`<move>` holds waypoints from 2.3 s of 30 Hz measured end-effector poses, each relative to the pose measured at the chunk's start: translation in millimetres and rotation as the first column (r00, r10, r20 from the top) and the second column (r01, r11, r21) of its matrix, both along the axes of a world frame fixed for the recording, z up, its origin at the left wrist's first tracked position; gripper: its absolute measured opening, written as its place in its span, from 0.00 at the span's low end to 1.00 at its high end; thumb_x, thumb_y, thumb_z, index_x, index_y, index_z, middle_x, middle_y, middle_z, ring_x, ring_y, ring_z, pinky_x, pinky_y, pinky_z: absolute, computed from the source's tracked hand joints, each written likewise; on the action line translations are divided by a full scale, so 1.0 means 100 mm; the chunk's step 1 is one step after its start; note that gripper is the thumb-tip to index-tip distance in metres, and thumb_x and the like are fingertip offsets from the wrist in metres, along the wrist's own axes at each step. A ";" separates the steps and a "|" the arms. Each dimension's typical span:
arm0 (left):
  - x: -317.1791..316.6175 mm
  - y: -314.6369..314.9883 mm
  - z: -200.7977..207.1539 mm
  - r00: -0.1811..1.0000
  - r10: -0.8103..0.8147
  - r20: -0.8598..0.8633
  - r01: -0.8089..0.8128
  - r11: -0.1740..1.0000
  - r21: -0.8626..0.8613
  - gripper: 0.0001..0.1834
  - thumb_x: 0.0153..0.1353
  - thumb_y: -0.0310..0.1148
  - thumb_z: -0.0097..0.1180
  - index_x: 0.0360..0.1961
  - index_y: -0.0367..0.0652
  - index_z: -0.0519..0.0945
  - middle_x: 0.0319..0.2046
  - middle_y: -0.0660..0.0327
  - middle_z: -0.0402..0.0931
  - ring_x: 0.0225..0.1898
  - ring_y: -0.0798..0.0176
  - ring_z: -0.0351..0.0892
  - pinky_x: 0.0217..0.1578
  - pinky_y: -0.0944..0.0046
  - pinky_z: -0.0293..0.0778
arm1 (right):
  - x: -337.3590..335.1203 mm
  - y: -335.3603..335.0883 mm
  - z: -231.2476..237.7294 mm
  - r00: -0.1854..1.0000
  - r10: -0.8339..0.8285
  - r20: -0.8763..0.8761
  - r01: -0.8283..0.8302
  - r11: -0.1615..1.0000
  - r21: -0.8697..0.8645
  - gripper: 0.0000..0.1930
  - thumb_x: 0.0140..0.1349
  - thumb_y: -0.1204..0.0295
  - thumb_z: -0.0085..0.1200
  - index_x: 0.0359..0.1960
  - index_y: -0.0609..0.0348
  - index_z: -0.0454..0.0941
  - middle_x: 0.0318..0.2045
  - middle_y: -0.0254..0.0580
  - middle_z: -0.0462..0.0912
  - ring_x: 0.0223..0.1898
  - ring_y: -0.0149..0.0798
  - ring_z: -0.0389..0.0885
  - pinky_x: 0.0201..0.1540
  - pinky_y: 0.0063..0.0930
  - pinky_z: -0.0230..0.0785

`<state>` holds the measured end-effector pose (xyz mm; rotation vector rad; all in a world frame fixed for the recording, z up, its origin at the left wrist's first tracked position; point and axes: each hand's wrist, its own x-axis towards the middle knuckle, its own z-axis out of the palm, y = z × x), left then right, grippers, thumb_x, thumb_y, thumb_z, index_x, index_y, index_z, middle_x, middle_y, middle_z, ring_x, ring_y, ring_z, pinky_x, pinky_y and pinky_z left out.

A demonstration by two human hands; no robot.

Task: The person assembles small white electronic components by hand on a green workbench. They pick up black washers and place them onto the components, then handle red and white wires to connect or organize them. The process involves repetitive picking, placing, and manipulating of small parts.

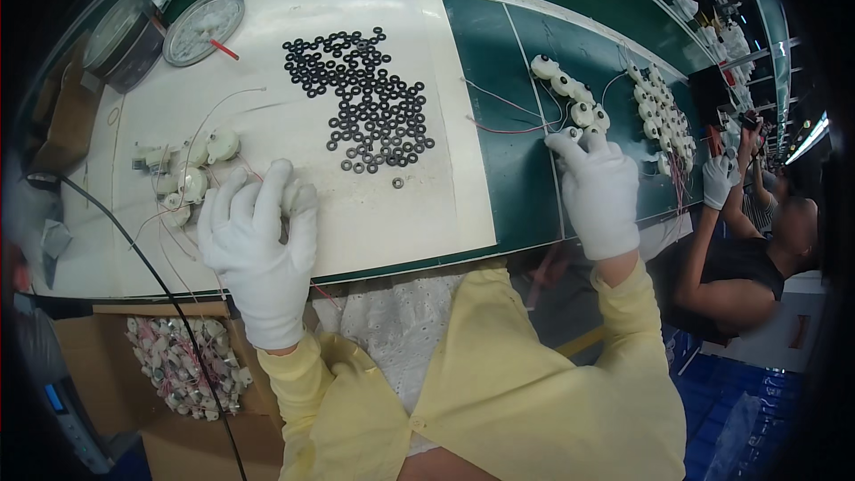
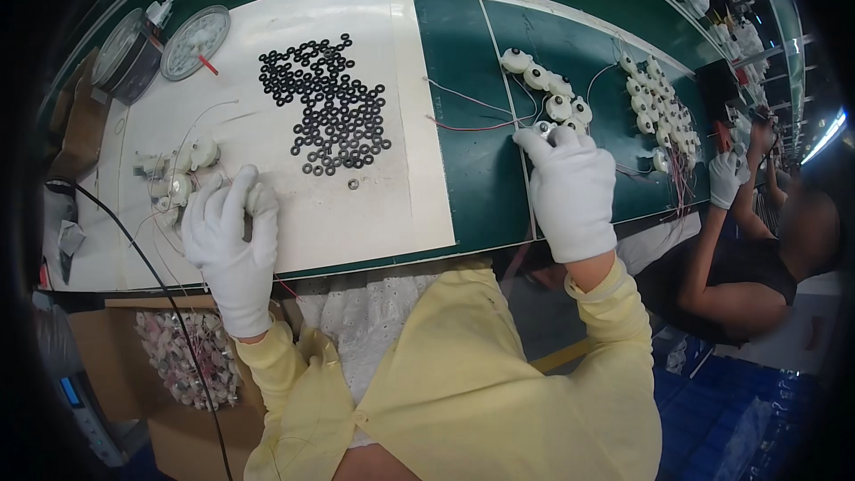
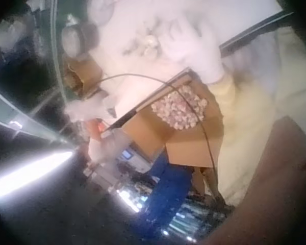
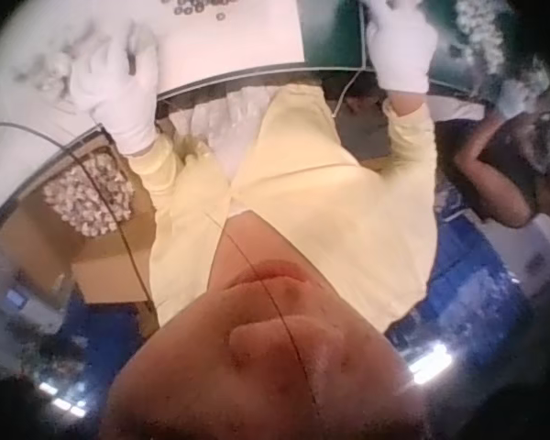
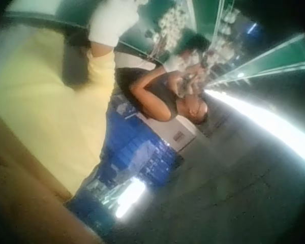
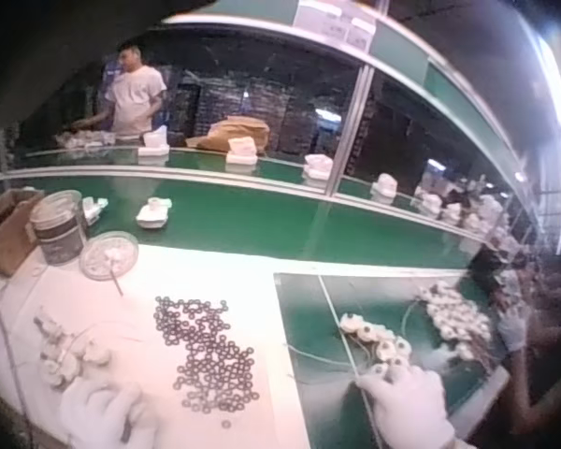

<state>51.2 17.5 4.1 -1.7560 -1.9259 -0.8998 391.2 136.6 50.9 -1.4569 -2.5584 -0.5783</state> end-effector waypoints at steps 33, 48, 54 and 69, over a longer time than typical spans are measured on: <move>0.10 -0.28 0.14 0.914 -0.179 0.363 0.097 0.967 0.234 0.03 0.66 0.28 0.60 0.36 0.42 0.84 0.29 0.60 0.80 0.33 0.52 0.78 0.39 0.54 0.74 | -1.26 -0.78 -0.10 -0.413 -0.475 -0.777 -0.872 0.453 0.186 0.55 0.42 0.73 0.83 0.75 0.63 0.63 0.52 0.56 0.84 0.38 0.41 0.86 0.37 0.29 0.77; -0.04 -0.23 -0.02 0.976 0.102 0.192 -0.142 0.968 0.207 0.08 0.58 0.30 0.68 0.39 0.44 0.87 0.36 0.60 0.82 0.46 0.50 0.81 0.52 0.50 0.74 | -1.14 -0.16 -0.15 -0.368 -0.325 -0.871 -0.839 -0.289 0.462 0.40 0.58 0.62 0.74 0.69 0.60 0.67 0.40 0.47 0.86 0.25 0.38 0.79 0.27 0.29 0.71; -0.15 -0.19 -0.05 0.958 0.242 0.156 -0.268 0.946 0.181 0.09 0.57 0.32 0.68 0.41 0.48 0.88 0.39 0.61 0.84 0.49 0.49 0.81 0.55 0.50 0.73 | -0.55 -0.08 0.50 -0.091 -0.409 -0.908 -0.896 -0.365 0.254 0.33 0.71 0.59 0.62 0.75 0.36 0.63 0.31 0.34 0.89 0.16 0.30 0.73 0.24 0.26 0.67; -0.01 -0.04 0.13 0.969 0.233 0.083 -0.236 0.971 0.028 0.10 0.56 0.36 0.68 0.40 0.52 0.85 0.35 0.64 0.81 0.53 0.46 0.80 0.59 0.42 0.68 | -0.77 -0.10 0.13 0.850 0.409 -0.330 -0.523 0.725 -0.448 0.14 0.57 0.73 0.64 0.46 0.58 0.84 0.31 0.42 0.89 0.26 0.39 0.86 0.30 0.27 0.75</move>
